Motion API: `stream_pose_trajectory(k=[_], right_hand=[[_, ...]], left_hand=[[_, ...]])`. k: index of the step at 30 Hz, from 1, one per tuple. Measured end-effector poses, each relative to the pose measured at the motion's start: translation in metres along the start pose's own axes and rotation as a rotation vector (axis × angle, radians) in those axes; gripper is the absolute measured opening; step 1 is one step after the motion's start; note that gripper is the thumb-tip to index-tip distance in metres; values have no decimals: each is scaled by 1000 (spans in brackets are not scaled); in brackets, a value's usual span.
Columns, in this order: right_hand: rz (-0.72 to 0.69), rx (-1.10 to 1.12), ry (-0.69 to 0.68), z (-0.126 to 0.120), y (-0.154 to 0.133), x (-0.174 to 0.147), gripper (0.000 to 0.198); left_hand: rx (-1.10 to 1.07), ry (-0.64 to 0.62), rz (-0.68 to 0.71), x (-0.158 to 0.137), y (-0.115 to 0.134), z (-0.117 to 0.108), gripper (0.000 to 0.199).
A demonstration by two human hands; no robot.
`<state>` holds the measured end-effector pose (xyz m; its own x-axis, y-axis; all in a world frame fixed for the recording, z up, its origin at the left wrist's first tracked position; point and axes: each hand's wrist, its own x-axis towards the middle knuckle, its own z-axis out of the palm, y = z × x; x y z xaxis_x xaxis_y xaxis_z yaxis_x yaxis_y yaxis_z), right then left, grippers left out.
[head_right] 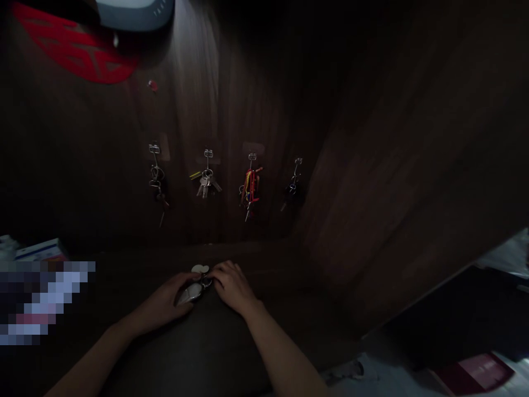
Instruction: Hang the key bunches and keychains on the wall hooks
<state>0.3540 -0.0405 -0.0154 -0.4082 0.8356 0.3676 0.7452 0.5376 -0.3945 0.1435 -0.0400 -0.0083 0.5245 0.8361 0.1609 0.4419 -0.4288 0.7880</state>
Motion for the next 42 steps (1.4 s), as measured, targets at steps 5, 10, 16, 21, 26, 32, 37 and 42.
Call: stream_pose_trajectory(k=[5, 10, 16, 21, 26, 32, 37, 42], right_hand=[[12, 12, 8, 2, 3, 0, 28], [19, 69, 34, 3, 5, 1, 24], [35, 82, 57, 3, 3, 5, 22], [34, 152, 166, 0, -6, 7, 21], [-19, 192, 247, -2, -15, 7, 20], [-69, 213, 275, 3, -15, 9, 21], [11, 286, 304, 6, -12, 11, 12], [108, 517, 372, 2, -9, 14, 13]], left_hand=[[-136, 73, -81, 3, 7, -5, 37], [-289, 162, -156, 6, 11, -11, 31], [-584, 134, -282, 11, 3, -10, 37], [-723, 107, -319, 14, 4, -8, 37], [-864, 97, -297, 15, 2, -4, 34], [-909, 37, -272, 14, 6, 1, 34], [-984, 15, -288, 15, 7, 3, 32], [-988, 42, -296, 16, 6, 2, 37]])
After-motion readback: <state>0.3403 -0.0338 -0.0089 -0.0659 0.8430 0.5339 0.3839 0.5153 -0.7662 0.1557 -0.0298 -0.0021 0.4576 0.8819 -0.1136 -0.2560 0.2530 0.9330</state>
